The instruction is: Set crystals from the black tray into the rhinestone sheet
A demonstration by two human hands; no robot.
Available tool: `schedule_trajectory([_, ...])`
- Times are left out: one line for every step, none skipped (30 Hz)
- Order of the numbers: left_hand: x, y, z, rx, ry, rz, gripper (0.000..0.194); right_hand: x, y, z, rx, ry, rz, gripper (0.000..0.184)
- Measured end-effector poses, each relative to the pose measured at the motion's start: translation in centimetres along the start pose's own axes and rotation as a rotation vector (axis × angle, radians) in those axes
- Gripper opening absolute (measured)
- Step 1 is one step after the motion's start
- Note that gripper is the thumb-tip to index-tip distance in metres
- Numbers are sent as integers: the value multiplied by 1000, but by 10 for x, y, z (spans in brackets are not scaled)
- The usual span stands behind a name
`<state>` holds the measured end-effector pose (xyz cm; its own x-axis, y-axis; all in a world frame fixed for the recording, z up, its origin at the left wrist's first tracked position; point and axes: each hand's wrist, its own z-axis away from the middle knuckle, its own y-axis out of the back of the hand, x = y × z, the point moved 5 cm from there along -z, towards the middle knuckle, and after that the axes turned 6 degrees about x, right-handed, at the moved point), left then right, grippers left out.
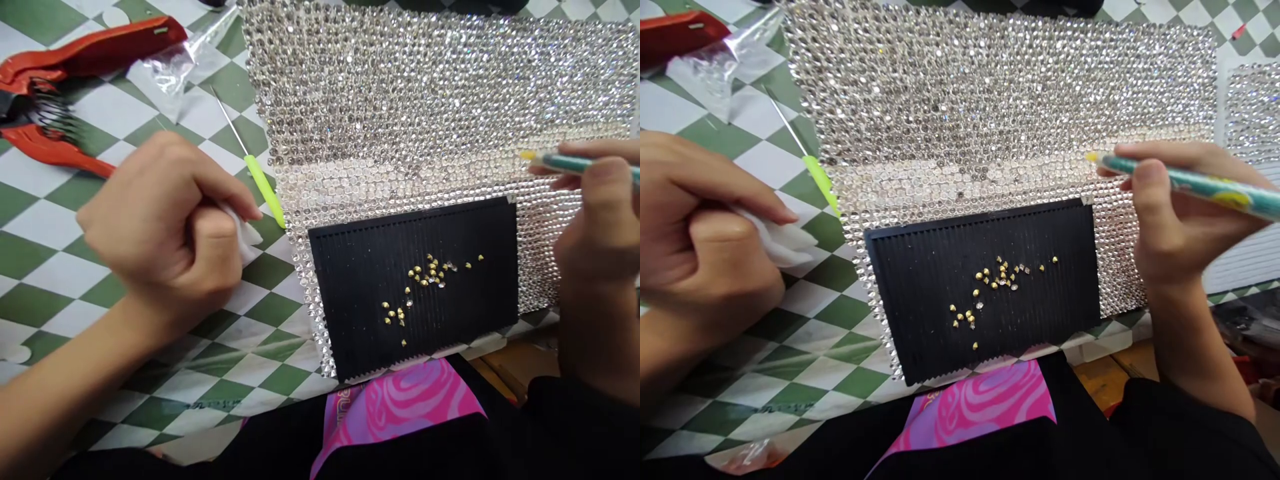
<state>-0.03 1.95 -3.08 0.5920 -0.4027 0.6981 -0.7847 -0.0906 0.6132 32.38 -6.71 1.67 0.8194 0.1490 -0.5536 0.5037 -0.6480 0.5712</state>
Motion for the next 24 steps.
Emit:
schedule_trajectory([0,0,0,3,-6,-1,19,-8,7,1,-17,18,-9,18])
schedule_trajectory([0,1,0,8,-12,3,19,-19,11,3,-117,57,33,20])
schedule_trajectory([0,1,0,12,-13,6,19,-28,7,8,-400,63,40,24])
schedule_trajectory([-1,1,0,12,-11,8,18,-40,5,18,-681,109,-16,31])
schedule_trajectory([-1,1,1,10,-7,6,18,-49,8,24,-798,114,-29,37])
schedule_trajectory([-2,1,0,8,-2,0,18,-56,13,26,-797,99,-22,39])
schedule_trajectory([-2,1,0,8,1,-7,18,-63,15,29,-785,111,-28,40])
schedule_trajectory([-2,0,0,7,2,-14,18,-67,15,30,-751,118,-20,38])
schedule_trajectory([-2,0,0,3,1,-22,19,-71,14,33,-728,133,-14,37])
schedule_trajectory([-1,0,-1,-2,-1,-27,19,-73,11,36,-721,158,-10,37])
schedule_trajectory([-1,0,-2,-6,-1,-33,19,-73,8,38,-681,176,-3,36])
schedule_trajectory([0,-1,-2,-13,1,-38,20,-74,6,40,-640,192,3,37])
schedule_trajectory([0,0,-3,-12,7,-43,20,-73,5,40,-602,201,4,36])
schedule_trajectory([0,0,-3,-13,14,-46,21,-73,4,41,-566,203,0,34])
schedule_trajectory([0,0,-3,-16,20,-48,21,-73,4,40,-543,199,-7,31])
schedule_trajectory([0,0,-3,-15,27,-47,21,-72,4,41,-553,189,-14,28])
schedule_trajectory([-1,0,-3,-16,37,-47,21,-72,5,41,-576,175,-16,27])
schedule_trajectory([-1,0,-3,-15,47,-48,20,-72,5,40,-593,166,-17,27])
schedule_trajectory([-2,0,-2,-10,57,-49,20,-72,7,39,-589,164,-19,27])
schedule_trajectory([-2,0,-2,-4,67,-51,20,-73,8,38,-596,169,-20,28])
schedule_trajectory([-3,1,-1,4,77,-54,20,-73,8,37,-602,167,-19,28])
schedule_trajectory([-3,0,-1,4,88,-57,20,-73,8,37,-605,169,-20,28])
schedule_trajectory([-3,0,0,4,96,-60,21,-73,8,37,-606,166,-21,27])
schedule_trajectory([-3,0,0,3,104,-61,21,-73,7,37,-614,160,-18,26])
